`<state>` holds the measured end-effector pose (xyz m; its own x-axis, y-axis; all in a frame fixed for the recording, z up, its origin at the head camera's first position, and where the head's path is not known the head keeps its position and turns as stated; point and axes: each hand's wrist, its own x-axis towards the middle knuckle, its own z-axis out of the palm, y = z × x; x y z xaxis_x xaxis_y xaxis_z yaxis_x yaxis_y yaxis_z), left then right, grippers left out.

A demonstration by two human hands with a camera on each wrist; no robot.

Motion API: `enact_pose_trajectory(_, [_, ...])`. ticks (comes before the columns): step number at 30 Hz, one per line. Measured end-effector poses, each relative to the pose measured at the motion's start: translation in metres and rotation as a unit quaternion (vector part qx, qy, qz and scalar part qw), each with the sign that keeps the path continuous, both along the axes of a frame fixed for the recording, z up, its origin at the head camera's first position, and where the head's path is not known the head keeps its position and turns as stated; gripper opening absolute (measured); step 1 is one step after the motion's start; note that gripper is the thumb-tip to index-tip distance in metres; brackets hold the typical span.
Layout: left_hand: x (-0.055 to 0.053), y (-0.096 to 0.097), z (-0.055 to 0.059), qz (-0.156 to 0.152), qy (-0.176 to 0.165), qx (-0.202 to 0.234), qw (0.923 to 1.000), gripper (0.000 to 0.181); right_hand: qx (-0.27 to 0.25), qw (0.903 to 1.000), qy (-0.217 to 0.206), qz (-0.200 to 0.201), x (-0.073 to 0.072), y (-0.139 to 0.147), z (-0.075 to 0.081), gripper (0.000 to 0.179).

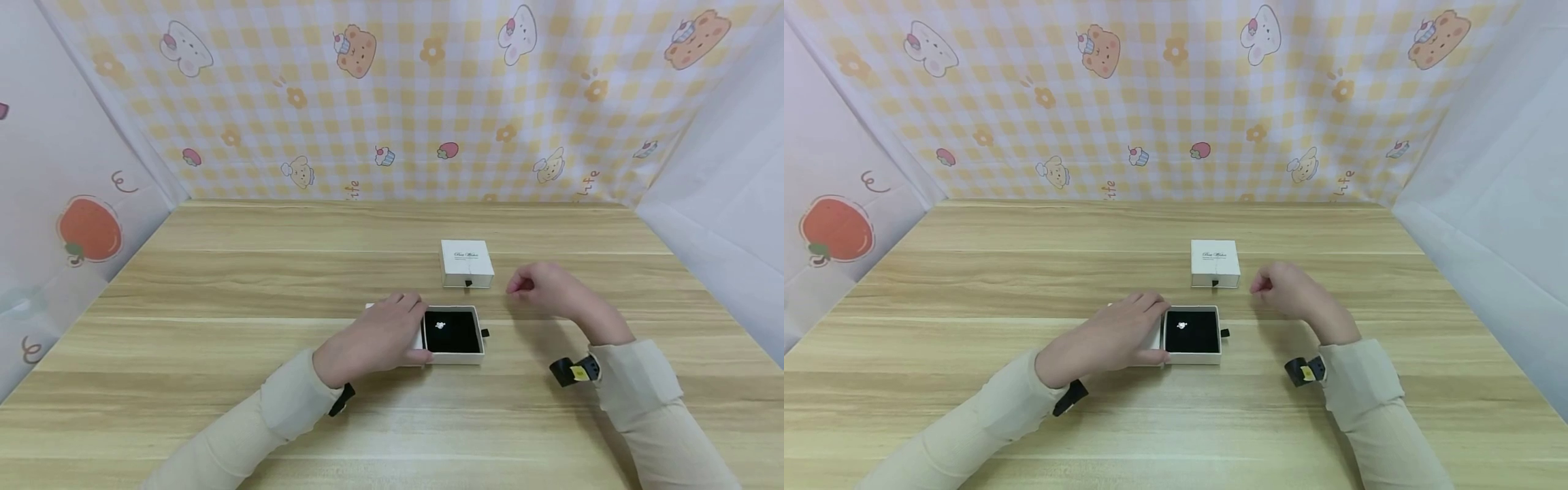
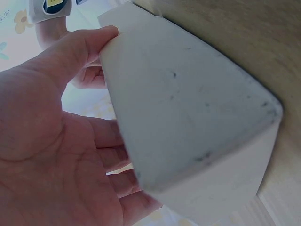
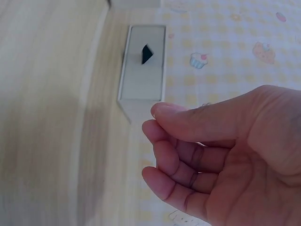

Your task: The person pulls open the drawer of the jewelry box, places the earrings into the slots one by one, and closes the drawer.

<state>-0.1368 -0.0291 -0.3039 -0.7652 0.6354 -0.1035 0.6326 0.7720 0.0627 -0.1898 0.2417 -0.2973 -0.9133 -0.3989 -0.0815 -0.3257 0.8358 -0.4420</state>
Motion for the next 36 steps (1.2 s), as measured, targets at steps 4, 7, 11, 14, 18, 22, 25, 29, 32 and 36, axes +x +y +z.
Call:
enact_pose_trajectory(4, [0.000, 0.000, 0.001, -0.001, -0.001, -0.003, 1.0000, 0.073, -0.008, 0.9998, 0.008, 0.014, 0.004, -0.006, 0.006, 0.008])
enact_pose_trajectory(7, [0.000, 0.000, 0.001, -0.002, -0.002, -0.004, 1.0000, 0.073, -0.010, 0.9997, 0.008, 0.019, 0.008, -0.011, 0.011, 0.010])
enact_pose_trajectory(11, [0.000, 0.000, 0.001, -0.001, -0.003, -0.002, 1.0000, 0.073, -0.021, 0.9993, 0.008, 0.029, 0.013, -0.017, 0.015, 0.010])
enact_pose_trajectory(14, [-0.001, 0.001, 0.001, 0.001, -0.004, -0.002, 1.0000, 0.073, -0.034, 0.9986, 0.008, 0.038, 0.017, -0.022, 0.018, 0.010])
enact_pose_trajectory(18, [-0.001, 0.001, 0.000, 0.003, -0.007, -0.005, 1.0000, 0.073, -0.039, 0.9981, 0.016, 0.045, 0.021, -0.029, 0.020, 0.011])
enact_pose_trajectory(22, [-0.001, 0.001, 0.000, 0.005, -0.006, -0.007, 0.9999, 0.074, -0.044, 0.9968, 0.027, 0.061, 0.024, -0.036, 0.020, 0.011])
enact_pose_trajectory(25, [-0.001, 0.001, 0.000, 0.004, -0.004, -0.006, 1.0000, 0.074, -0.053, 0.9945, 0.031, 0.084, 0.026, -0.043, 0.020, 0.011])
enact_pose_trajectory(29, [-0.001, 0.000, -0.001, 0.005, -0.004, -0.002, 1.0000, 0.074, -0.052, 0.9914, 0.041, 0.113, 0.029, -0.052, 0.017, 0.012])
enact_pose_trajectory(32, [-0.001, 0.000, -0.001, 0.005, -0.004, 0.002, 1.0000, 0.074, -0.060, 0.9883, 0.043, 0.134, 0.030, -0.058, 0.012, 0.013])
enact_pose_trajectory(36, [-0.001, -0.001, -0.001, 0.004, -0.003, 0.006, 1.0000, 0.072, -0.088, 0.9827, 0.020, 0.162, 0.030, -0.065, 0.004, 0.014])
